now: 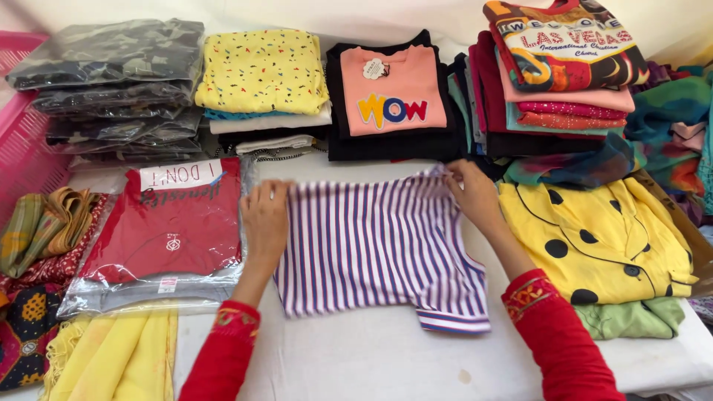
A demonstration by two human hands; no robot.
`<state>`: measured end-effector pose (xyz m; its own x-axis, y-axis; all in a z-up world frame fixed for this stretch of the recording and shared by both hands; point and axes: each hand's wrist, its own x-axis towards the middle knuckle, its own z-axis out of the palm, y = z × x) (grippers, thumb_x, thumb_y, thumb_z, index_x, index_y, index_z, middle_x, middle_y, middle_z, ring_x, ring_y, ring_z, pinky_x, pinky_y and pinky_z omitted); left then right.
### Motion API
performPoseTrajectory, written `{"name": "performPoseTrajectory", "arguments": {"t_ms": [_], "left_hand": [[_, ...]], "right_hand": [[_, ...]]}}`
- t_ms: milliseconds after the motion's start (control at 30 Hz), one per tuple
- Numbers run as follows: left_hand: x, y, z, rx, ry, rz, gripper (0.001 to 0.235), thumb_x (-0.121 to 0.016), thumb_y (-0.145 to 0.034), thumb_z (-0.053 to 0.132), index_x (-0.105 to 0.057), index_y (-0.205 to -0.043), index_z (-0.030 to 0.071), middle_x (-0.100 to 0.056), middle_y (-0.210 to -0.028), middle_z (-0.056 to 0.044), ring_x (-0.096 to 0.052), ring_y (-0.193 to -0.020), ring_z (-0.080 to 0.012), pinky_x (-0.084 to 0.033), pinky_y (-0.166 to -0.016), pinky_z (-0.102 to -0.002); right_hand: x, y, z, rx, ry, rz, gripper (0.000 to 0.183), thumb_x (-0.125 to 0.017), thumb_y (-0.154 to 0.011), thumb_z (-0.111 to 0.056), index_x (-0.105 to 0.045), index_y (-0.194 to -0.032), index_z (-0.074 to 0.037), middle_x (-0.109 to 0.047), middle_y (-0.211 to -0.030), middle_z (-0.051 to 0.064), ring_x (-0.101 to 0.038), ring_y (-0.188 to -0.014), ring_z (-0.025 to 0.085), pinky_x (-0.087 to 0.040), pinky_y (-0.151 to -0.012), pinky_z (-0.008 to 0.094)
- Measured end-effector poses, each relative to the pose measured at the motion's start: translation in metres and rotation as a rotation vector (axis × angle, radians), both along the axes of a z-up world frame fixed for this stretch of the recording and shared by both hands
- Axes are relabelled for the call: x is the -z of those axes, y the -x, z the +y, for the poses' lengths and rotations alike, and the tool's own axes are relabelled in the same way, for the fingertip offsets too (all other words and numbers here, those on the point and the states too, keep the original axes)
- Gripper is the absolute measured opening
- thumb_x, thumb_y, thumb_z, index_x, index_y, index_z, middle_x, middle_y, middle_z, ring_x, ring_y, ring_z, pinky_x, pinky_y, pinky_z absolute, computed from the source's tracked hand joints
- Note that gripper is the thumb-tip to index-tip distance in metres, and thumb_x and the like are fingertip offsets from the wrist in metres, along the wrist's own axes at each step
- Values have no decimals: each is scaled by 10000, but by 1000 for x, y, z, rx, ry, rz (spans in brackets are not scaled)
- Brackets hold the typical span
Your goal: Fold individual items of clothing and place them onto sorted stacks on a table.
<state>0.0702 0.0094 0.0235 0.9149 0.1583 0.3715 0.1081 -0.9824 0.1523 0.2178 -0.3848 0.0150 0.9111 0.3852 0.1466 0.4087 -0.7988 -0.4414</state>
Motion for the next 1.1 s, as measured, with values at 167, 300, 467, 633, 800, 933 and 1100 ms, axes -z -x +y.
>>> {"name": "performPoseTrajectory", "arguments": {"t_ms": [167, 300, 467, 633, 800, 933, 1100], "left_hand": [[31, 22, -43, 88, 46, -251, 684, -700, -869, 388, -481, -1466, 136, -434, -1495, -191, -398, -1383, -384, -338, -1101, -530], [48, 90, -38, 480, 101, 34, 755, -685, -894, 490, -424, -1511, 140, -329, -1563, -183, -301, -1450, -374, -253, -1156, -537], [49, 130, 4, 512, 150, 173, 576, -710, -879, 413, -597, -1382, 155, -517, -1473, -103, -505, -1328, -306, -384, -1113, -473], [55, 135, 19, 510, -24, -99, 317, -747, -868, 258, -737, -1121, 67, -724, -1233, -67, -730, -984, -220, -588, -813, -337], [39, 136, 19, 377, 147, -45, 215, -738, -866, 211, -765, -1037, 82, -766, -1127, -18, -759, -885, -207, -605, -743, -340], [16, 148, 15, 230, 293, 73, 181, -733, -867, 230, -783, -1005, 124, -790, -1092, 39, -757, -942, -175, -602, -809, -338], [17, 157, 19, 346, 241, 126, 311, -795, -763, 322, -805, -1009, 131, -769, -1164, -27, -664, -1170, -226, -370, -1106, -497]], "right_hand": [[13, 59, -1, -122, -196, -518, 534, -671, -897, -182, -549, -1384, -1, -543, -1379, 220, -540, -1249, 405, -445, -1050, 465], [26, 108, -32, -350, 10, -142, 401, -574, -1010, -288, -599, -1403, -211, -559, -1496, 88, -543, -1341, 272, -417, -1127, 416], [11, 139, -61, -432, 190, -56, 725, -688, -872, -516, -476, -1508, -239, -430, -1576, 89, -362, -1468, 304, -218, -1214, 502], [-10, 148, -79, -449, 268, 207, 1207, -907, -568, -648, -371, -1602, -332, -168, -1731, 21, -91, -1545, 313, -37, -1237, 514], [-10, 146, -88, -489, 268, 314, 1244, -953, -605, -586, -273, -1610, -309, -99, -1734, 29, -39, -1585, 314, -24, -1245, 521], [-21, 159, -85, -426, 343, 329, 1331, -975, -557, -556, -213, -1629, -354, -70, -1744, -2, -33, -1558, 275, -19, -1244, 523], [-7, 157, -94, -397, 286, 313, 1146, -930, -624, -553, -357, -1600, -372, -127, -1740, -25, -56, -1563, 278, -22, -1249, 537]]}}
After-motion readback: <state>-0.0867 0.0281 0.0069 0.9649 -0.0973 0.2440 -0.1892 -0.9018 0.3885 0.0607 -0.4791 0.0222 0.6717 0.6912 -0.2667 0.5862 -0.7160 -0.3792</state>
